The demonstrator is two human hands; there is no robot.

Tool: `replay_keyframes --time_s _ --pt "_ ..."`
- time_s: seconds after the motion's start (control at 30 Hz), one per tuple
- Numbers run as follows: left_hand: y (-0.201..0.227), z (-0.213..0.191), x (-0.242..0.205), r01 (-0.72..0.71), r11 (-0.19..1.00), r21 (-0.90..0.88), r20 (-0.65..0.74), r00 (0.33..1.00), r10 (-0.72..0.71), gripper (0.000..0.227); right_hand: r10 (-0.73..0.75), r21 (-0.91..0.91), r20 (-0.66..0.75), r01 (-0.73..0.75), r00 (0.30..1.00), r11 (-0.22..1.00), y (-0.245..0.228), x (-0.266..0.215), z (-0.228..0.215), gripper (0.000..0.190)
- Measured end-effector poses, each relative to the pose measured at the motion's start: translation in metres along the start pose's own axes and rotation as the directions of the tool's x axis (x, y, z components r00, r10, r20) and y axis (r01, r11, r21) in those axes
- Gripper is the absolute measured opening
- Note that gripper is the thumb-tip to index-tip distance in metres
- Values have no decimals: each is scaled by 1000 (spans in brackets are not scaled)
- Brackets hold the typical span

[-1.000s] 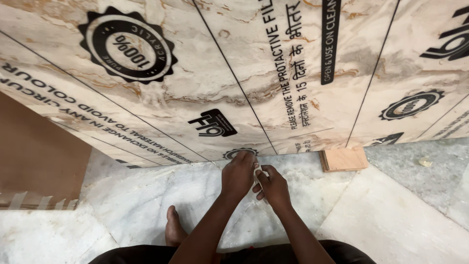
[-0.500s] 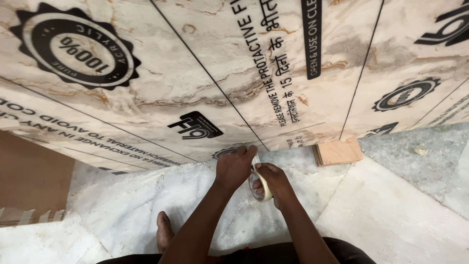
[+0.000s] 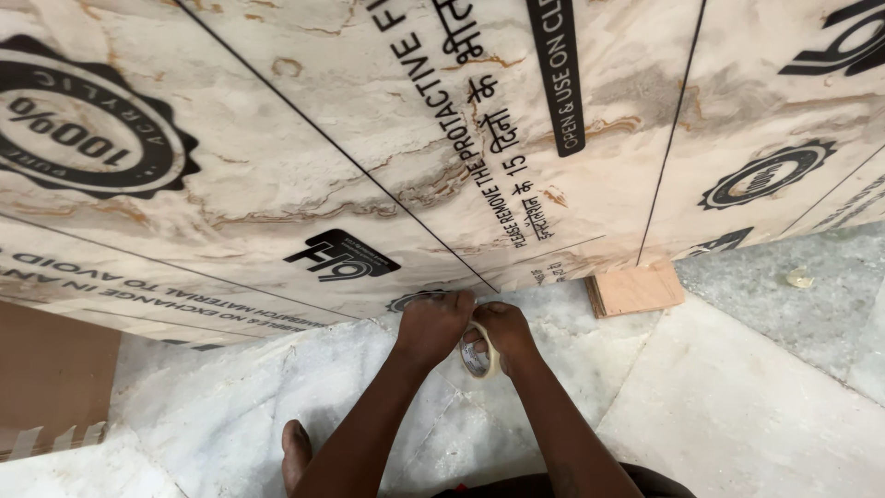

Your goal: The person applies masking tape to the bottom edge of a wooden cabinet. They sit on the floor and use both hands to unroll and press the tape along the seam where the cabinet meets the floor, working from right to left.

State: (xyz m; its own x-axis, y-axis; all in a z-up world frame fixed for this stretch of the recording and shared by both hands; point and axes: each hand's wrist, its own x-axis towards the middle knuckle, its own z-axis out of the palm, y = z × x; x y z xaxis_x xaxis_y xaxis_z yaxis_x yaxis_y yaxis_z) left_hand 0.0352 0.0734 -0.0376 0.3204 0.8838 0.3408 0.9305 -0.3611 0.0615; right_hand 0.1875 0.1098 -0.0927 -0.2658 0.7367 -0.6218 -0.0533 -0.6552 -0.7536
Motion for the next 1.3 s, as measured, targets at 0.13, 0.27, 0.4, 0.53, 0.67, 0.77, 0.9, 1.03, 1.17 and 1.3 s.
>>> replay_keyframes --time_s 0.13,0.27,0.4,0.53,0.67,0.77,0.9,1.03,1.17,1.3 --pt "2 4 1 -20 1000 -11 -69 997 19 17 -1 -17 -1 1 1000 1000 3 8 -4 20" --pt "4 1 4 -24 1000 -12 -96 995 23 29 -13 -17 4 13 1000 1000 3 14 -3 20" --pt "5 -1 5 -32 999 -6 -89 996 31 37 -15 -15 -6 15 1000 1000 2 14 -2 19" --pt "5 0 6 -31 1000 -4 -100 994 30 39 -23 -9 4 23 1000 1000 -1 13 -3 20" --pt "3 7 2 34 998 -50 -125 991 -41 36 1 -17 -19 -1 1000 1000 -4 11 -3 20" --pt "8 20 -9 306 939 -157 -223 915 -336 30 -15 -2 -8 15 1000 1000 -4 9 -2 23" --pt "33 34 -36 761 265 -592 98 395 -913 42 -1 14 -16 1 1000 1000 -7 9 -2 28" --pt "41 45 -41 639 -128 -759 376 268 -887 70 -28 25 19 27 999 999 2 15 -5 28" --pt "41 46 -13 673 -118 -730 378 254 -890 72 -47 34 19 47 999 998 2 16 -5 26" --pt "42 48 2 604 -192 -773 361 170 -917 65 -28 39 6 28 1000 999 -1 12 -5 29"
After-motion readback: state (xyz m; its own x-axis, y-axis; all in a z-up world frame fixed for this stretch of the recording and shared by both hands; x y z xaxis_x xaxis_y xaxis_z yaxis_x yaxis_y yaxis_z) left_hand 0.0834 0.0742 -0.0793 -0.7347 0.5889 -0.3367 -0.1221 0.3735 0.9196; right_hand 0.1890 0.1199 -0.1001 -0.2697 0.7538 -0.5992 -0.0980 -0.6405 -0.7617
